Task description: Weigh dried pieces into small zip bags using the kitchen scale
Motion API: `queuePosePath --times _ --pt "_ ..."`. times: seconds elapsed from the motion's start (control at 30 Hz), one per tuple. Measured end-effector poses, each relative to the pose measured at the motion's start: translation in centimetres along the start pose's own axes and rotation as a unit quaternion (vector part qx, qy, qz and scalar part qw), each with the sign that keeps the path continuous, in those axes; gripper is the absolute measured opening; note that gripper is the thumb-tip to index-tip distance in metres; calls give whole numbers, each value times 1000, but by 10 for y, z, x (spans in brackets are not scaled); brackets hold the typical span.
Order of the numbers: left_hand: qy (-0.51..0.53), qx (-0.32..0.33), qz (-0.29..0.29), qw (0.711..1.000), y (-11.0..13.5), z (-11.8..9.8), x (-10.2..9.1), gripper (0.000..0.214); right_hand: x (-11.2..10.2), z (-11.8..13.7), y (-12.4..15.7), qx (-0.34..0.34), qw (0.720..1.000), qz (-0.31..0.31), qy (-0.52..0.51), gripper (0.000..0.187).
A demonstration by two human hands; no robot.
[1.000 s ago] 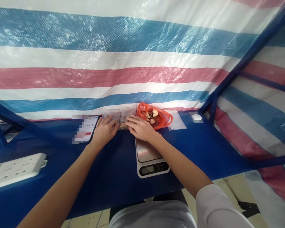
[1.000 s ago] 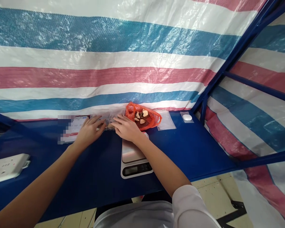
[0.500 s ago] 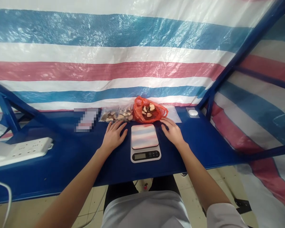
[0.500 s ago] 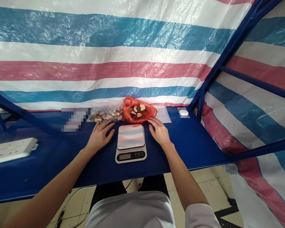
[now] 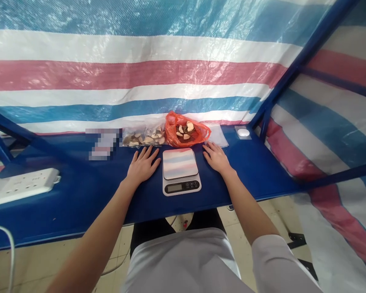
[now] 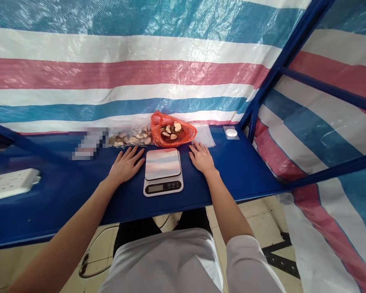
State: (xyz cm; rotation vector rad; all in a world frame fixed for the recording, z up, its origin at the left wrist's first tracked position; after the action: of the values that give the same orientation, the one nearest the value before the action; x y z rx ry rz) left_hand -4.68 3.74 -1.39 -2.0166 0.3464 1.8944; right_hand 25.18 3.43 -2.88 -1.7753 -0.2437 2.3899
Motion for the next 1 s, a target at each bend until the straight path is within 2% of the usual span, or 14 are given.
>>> queuePosePath --times 0.77,1.0 --pt "11 -1 -6 1000 1 -3 -3 56 1 -2 1 5 1000 6 -18 45" --pt "0 8 -21 1000 2 -2 -1 56 -15 -3 1 7 997 -11 -82 41"
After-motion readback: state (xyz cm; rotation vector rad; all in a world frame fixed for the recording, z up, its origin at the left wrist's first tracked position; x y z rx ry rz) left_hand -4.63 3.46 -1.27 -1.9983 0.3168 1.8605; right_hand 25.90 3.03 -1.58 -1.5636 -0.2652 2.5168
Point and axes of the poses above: each hand's wrist, its own y-axis away from the middle knuckle, its own x-axis out of the palm, z = x × y, the point moved 8 cm from there along -y, towards the middle knuckle, and after that the axes turned 9 degrees about x, right-handed, at the moved point
